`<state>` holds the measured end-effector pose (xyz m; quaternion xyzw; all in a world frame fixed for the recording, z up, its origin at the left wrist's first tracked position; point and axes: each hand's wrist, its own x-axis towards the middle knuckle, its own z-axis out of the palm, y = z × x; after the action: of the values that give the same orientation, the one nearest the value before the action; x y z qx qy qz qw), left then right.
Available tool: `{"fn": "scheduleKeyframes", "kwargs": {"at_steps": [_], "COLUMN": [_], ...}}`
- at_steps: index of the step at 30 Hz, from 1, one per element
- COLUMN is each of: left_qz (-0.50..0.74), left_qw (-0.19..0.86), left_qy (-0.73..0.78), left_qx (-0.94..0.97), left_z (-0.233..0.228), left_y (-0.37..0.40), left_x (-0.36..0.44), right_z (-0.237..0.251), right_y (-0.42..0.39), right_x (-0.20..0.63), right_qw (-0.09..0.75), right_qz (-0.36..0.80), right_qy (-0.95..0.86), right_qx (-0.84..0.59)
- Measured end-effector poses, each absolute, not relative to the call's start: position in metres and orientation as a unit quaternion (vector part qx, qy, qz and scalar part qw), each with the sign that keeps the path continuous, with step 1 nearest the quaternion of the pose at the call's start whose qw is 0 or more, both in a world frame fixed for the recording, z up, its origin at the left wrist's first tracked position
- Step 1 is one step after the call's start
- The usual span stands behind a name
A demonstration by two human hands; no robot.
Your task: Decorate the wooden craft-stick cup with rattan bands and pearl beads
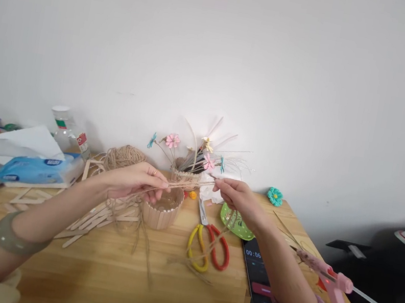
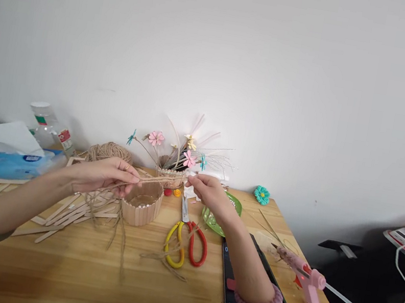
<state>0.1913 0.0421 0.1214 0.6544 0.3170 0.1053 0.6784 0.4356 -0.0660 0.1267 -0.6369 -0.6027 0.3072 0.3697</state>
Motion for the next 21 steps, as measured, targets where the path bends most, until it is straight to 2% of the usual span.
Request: {"fn": "scheduleKeyframes", "kwargs": {"at_steps": [5,8,13,18,21], "left_qz": [0.082,0.074,0.054,0.153,0.196], "left_qw": [0.693,0.681,0.672,0.647,0.622], "left_qy": [0.332,0.319,0.289,0.364,0.351], "left_qx": [0.635,0.655,0.680,0.652,0.672], "left_z": [0.117,0.121,0.123,0.113,0.109], "left_y": [0.034,0.023,0.018,0.028,0.025], "left_x": [0.199,0.206,0.209,0.200,0.200], "right_z": [0.118,0.116,0.109,0.103,0.104], "right_y": [-0.066,-0.069,-0.069,-0.069,-0.070], "right_x": [0.428,0.400,0.370,0.383,0.383], "right_qw": [0.365,0.351,0.255,0.268,0.286], "right_qz": [0.205,0.133,0.224,0.175,0.258], "right_qy": [-0.634,-0.705,-0.765,-0.709,-0.716], "right_qx": [-0.650,-0.602,-0.548,-0.628,-0.582]}}
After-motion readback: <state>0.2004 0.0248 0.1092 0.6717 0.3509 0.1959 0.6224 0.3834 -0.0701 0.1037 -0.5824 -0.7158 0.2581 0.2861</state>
